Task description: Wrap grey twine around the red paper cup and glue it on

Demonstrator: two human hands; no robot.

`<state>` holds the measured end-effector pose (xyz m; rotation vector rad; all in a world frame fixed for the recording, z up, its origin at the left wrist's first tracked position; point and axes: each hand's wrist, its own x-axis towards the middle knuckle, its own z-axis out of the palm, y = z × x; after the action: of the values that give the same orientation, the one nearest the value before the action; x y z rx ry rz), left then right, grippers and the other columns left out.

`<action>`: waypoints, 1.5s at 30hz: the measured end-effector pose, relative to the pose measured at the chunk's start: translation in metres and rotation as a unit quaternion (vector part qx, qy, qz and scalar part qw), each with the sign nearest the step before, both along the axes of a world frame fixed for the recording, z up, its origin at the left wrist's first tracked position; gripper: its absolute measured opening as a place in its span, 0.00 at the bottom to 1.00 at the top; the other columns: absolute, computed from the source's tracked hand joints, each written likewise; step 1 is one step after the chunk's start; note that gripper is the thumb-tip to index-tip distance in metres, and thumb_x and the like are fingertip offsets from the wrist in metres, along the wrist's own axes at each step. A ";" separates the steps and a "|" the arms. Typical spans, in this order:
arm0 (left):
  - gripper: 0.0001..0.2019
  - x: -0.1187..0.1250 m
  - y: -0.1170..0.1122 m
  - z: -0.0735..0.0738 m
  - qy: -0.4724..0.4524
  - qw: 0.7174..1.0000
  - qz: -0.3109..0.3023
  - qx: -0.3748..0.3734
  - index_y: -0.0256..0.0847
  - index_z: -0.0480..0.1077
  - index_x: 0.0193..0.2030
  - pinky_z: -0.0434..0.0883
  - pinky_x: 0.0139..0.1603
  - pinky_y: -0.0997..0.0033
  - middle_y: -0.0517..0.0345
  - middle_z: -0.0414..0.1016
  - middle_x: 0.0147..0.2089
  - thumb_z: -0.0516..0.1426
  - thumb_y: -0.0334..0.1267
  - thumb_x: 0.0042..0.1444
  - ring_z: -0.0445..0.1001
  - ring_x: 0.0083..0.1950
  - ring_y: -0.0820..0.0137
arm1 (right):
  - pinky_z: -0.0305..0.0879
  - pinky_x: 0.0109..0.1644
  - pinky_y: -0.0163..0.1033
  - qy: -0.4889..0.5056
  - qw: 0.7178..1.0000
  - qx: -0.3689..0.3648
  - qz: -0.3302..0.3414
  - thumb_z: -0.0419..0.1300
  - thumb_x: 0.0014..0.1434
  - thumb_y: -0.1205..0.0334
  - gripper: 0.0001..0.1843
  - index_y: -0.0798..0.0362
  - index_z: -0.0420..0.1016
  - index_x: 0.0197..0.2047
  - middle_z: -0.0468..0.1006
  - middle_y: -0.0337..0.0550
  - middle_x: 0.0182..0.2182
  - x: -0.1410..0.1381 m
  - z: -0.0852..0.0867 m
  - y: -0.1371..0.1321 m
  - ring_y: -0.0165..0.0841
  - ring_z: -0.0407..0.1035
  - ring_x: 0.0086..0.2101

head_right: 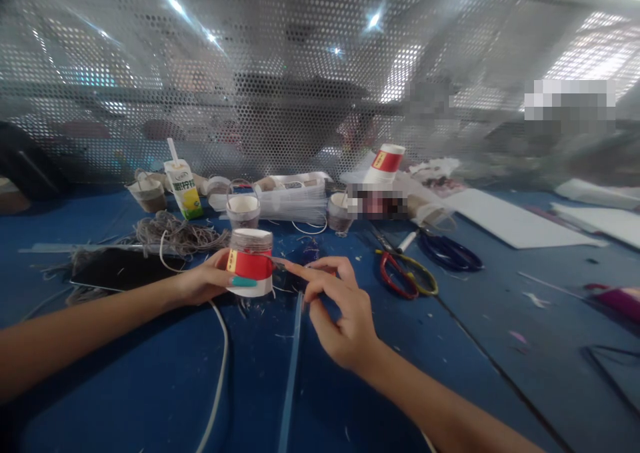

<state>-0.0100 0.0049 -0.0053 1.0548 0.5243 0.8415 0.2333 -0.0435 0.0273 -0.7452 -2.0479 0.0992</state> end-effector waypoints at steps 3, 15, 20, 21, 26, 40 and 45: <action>0.29 0.002 -0.001 0.002 -0.011 1.000 -0.002 -0.013 0.34 0.73 0.47 0.70 0.46 0.67 0.50 0.79 0.42 0.70 0.33 0.33 0.77 0.41 0.67 | 0.68 0.43 0.49 -0.018 0.999 0.003 0.038 0.51 0.52 0.78 0.13 0.48 0.67 0.29 0.81 0.36 0.47 0.002 0.001 -0.002 0.40 0.66 0.43; 0.28 0.002 -0.001 0.004 -0.018 0.998 -0.054 -0.015 0.35 0.73 0.46 0.69 0.45 0.68 0.53 0.79 0.40 0.71 0.34 0.34 0.76 0.39 0.69 | 0.66 0.49 0.51 -0.074 0.994 -0.074 0.026 0.52 0.52 0.76 0.12 0.46 0.67 0.31 0.77 0.34 0.53 0.001 -0.003 -0.001 0.41 0.61 0.50; 0.30 0.000 0.000 0.003 -0.018 0.999 -0.046 -0.021 0.34 0.73 0.47 0.69 0.47 0.67 0.51 0.79 0.42 0.71 0.35 0.33 0.76 0.41 0.67 | 0.66 0.49 0.53 0.001 0.993 -0.115 0.029 0.53 0.54 0.73 0.11 0.47 0.69 0.28 0.80 0.39 0.49 0.002 -0.004 0.004 0.42 0.64 0.50; 0.31 0.000 0.000 0.003 -0.015 0.999 -0.043 -0.022 0.34 0.72 0.48 0.69 0.48 0.66 0.49 0.78 0.43 0.71 0.35 0.33 0.76 0.42 0.66 | 0.66 0.49 0.53 0.016 0.992 -0.126 0.028 0.53 0.54 0.72 0.11 0.47 0.70 0.28 0.80 0.40 0.48 0.002 -0.004 0.004 0.43 0.64 0.49; 0.33 -0.003 0.003 0.000 -0.002 0.999 -0.041 -0.015 0.34 0.71 0.51 0.68 0.50 0.61 0.45 0.77 0.48 0.70 0.36 0.35 0.76 0.46 0.61 | 0.66 0.49 0.53 0.073 0.980 -0.183 0.017 0.54 0.53 0.70 0.10 0.48 0.70 0.25 0.82 0.43 0.44 0.003 -0.004 0.009 0.42 0.67 0.46; 0.30 -0.002 0.004 -0.001 -0.016 0.998 -0.062 -0.009 0.34 0.71 0.51 0.67 0.52 0.61 0.47 0.78 0.45 0.69 0.34 0.38 0.77 0.45 0.63 | 0.62 0.55 0.57 -0.020 0.975 -0.207 0.084 0.53 0.54 0.70 0.08 0.48 0.70 0.32 0.75 0.44 0.53 0.003 -0.007 0.002 0.44 0.61 0.54; 0.30 -0.003 0.003 -0.002 -0.008 0.998 -0.068 -0.005 0.35 0.72 0.51 0.68 0.50 0.62 0.48 0.79 0.44 0.69 0.33 0.37 0.77 0.43 0.64 | 0.61 0.58 0.59 -0.020 0.972 -0.223 0.072 0.53 0.54 0.71 0.10 0.47 0.70 0.33 0.74 0.44 0.53 0.004 -0.009 0.002 0.44 0.56 0.59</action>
<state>-0.0135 0.0084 -0.0075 1.0613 0.4386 0.7259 0.2370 -0.0417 0.0185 -0.8718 -2.1408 0.6490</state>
